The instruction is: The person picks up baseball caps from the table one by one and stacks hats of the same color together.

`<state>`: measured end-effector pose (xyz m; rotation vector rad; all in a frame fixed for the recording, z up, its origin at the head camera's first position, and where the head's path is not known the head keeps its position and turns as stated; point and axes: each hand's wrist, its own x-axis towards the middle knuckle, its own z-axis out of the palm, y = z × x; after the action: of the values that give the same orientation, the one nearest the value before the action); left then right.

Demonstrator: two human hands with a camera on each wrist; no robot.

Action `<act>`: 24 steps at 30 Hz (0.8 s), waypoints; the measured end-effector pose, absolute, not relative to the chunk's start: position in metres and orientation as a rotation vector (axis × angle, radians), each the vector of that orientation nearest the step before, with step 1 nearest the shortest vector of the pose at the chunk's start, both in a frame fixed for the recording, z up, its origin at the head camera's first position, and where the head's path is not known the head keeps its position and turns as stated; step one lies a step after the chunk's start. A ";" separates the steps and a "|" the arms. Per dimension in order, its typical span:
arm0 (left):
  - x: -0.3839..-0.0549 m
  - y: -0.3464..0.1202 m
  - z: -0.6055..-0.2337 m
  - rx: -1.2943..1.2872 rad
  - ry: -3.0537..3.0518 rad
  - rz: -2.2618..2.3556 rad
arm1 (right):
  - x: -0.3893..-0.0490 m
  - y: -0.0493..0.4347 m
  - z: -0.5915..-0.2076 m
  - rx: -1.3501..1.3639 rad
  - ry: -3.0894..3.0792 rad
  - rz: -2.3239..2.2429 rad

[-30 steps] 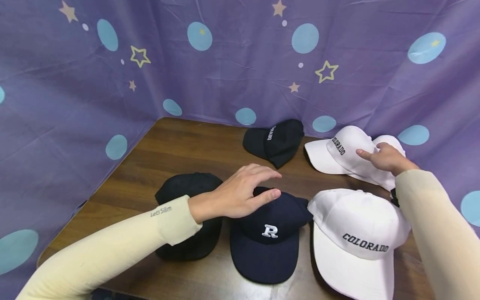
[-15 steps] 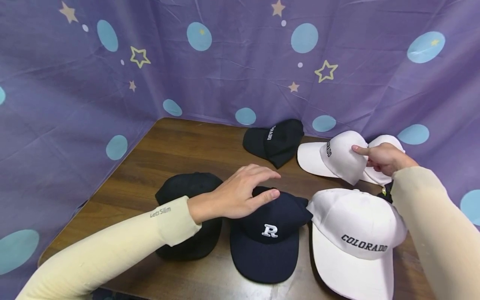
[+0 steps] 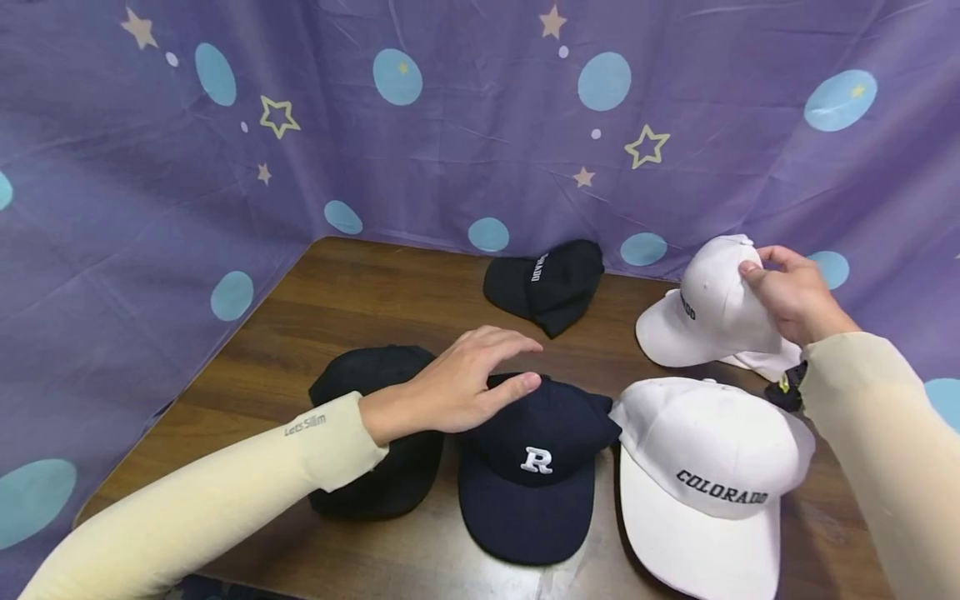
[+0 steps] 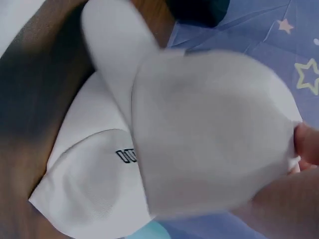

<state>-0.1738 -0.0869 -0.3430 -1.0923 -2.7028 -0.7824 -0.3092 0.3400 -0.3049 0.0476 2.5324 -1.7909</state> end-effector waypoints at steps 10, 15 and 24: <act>-0.176 -0.101 -0.347 -1.014 -2.701 -0.811 | -0.290 0.345 -0.270 0.027 2.874 -1.773; -0.177 -0.106 -0.346 -1.013 -2.676 -0.829 | -0.280 0.355 -0.260 -0.425 2.540 -2.257; -0.175 -0.113 -0.348 -0.994 -2.687 -0.866 | -0.266 0.366 -0.264 -0.864 1.857 -2.547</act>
<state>-0.1748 -0.1128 -0.3482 -0.9941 -2.6874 -0.8664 -0.2664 0.3664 -0.2644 -0.8636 1.8572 -2.5470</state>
